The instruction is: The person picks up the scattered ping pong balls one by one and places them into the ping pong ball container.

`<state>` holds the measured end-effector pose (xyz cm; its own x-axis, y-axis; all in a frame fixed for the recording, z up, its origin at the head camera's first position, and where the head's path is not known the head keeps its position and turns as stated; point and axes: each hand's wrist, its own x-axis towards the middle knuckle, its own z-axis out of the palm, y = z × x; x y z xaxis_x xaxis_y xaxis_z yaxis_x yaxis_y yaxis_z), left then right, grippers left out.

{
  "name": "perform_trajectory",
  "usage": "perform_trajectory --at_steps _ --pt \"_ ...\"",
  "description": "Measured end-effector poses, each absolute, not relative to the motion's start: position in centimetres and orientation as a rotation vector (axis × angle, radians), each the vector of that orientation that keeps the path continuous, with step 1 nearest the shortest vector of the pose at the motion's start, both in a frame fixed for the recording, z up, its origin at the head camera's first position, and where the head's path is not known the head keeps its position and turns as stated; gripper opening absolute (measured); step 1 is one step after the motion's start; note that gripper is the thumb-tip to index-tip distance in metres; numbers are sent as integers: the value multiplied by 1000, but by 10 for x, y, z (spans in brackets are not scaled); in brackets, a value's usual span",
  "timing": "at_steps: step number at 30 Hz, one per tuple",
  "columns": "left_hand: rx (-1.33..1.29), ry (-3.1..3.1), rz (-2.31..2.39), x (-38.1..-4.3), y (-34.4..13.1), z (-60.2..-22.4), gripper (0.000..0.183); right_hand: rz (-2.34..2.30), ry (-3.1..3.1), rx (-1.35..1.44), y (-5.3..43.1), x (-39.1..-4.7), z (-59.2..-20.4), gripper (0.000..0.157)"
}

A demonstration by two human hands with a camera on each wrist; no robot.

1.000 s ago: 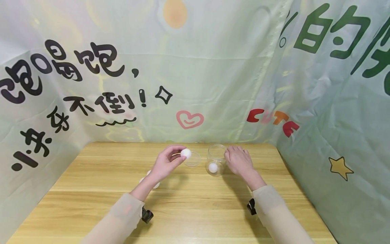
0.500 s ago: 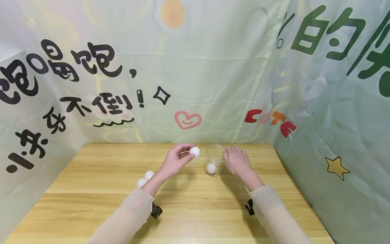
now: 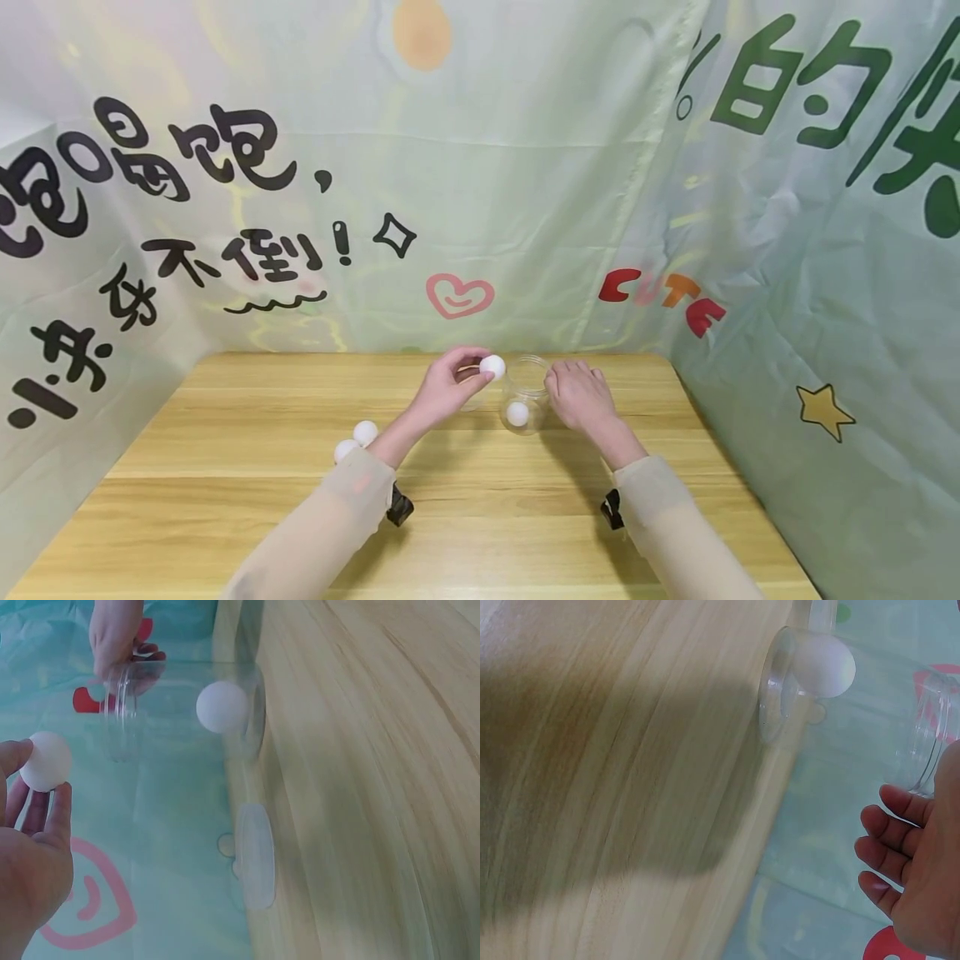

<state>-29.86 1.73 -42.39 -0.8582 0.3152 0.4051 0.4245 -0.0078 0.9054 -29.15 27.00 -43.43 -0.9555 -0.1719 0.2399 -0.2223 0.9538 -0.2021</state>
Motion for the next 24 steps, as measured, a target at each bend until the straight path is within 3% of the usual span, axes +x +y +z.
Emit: perform_trajectory --at_steps 24 --pt "-780 -2287 -1850 -314 46 -432 35 334 -2880 281 269 -292 -435 37"
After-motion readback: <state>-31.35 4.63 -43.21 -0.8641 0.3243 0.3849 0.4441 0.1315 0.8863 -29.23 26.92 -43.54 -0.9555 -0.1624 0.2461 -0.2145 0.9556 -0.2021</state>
